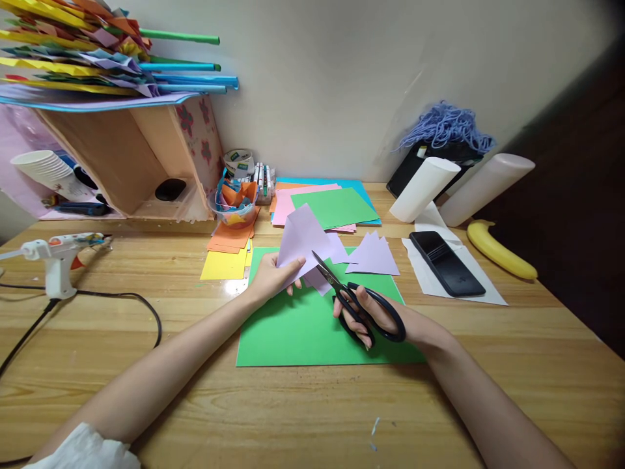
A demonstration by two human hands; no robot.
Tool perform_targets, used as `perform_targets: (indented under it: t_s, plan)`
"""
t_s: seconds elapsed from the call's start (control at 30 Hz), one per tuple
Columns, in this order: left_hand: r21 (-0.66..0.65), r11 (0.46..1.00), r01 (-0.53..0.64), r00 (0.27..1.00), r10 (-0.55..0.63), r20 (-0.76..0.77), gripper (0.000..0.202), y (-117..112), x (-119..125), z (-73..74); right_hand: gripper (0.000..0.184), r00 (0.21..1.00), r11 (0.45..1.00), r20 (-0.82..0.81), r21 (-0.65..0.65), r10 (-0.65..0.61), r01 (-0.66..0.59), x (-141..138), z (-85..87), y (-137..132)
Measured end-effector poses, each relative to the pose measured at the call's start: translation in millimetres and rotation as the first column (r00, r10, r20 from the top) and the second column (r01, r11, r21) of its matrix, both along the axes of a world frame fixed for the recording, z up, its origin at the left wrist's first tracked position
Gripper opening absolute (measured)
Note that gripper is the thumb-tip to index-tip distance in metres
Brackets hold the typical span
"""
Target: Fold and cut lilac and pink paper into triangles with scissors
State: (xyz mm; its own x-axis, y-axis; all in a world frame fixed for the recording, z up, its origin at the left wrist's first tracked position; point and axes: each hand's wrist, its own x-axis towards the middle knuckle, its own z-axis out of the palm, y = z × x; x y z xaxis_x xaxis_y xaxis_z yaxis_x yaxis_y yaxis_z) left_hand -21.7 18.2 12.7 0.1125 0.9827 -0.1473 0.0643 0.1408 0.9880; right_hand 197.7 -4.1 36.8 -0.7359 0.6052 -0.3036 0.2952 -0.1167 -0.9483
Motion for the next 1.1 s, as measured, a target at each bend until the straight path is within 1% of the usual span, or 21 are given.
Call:
perform_targets:
  t_s: [0.13,0.3,0.5,0.67,0.97,1.1]
  plan:
    - [-0.002,1.000,-0.002,1.000,0.002,-0.001,0.031,0.8,-0.3,-2.2,0.069,1.000,1.000,-0.009,-0.007,0.004,-0.004,0.5,-1.1,0.2]
    - [-0.005,1.000,-0.001,1.000,0.001,-0.014,0.033,0.2,0.1,-0.6,0.069,1.000,1.000,-0.012,-0.008,0.001,-0.001,-1.1,-2.6,0.3]
    - [0.007,1.000,-0.003,1.000,0.003,-0.014,0.033,0.0,0.0,-1.3,0.066,1.000,1.000,-0.009,-0.006,-0.008,0.008,-1.1,-1.6,0.4]
    - [0.002,1.000,-0.015,1.000,0.015,-0.019,0.034,0.0,0.0,-0.8,0.062,1.000,1.000,0.003,0.005,-0.019,0.019,0.6,-4.3,0.2]
    - [-0.011,0.999,-0.036,0.999,0.036,-0.019,0.034,0.7,-0.1,-1.3,0.056,0.989,0.992,0.095,0.054,-0.114,0.110,-4.1,-1.7,-2.8]
    - [-0.004,0.999,-0.042,0.999,0.042,-0.021,0.034,1.5,-1.1,-2.5,0.053,0.983,0.989,0.124,0.080,-0.137,0.128,-5.1,-1.1,-1.9]
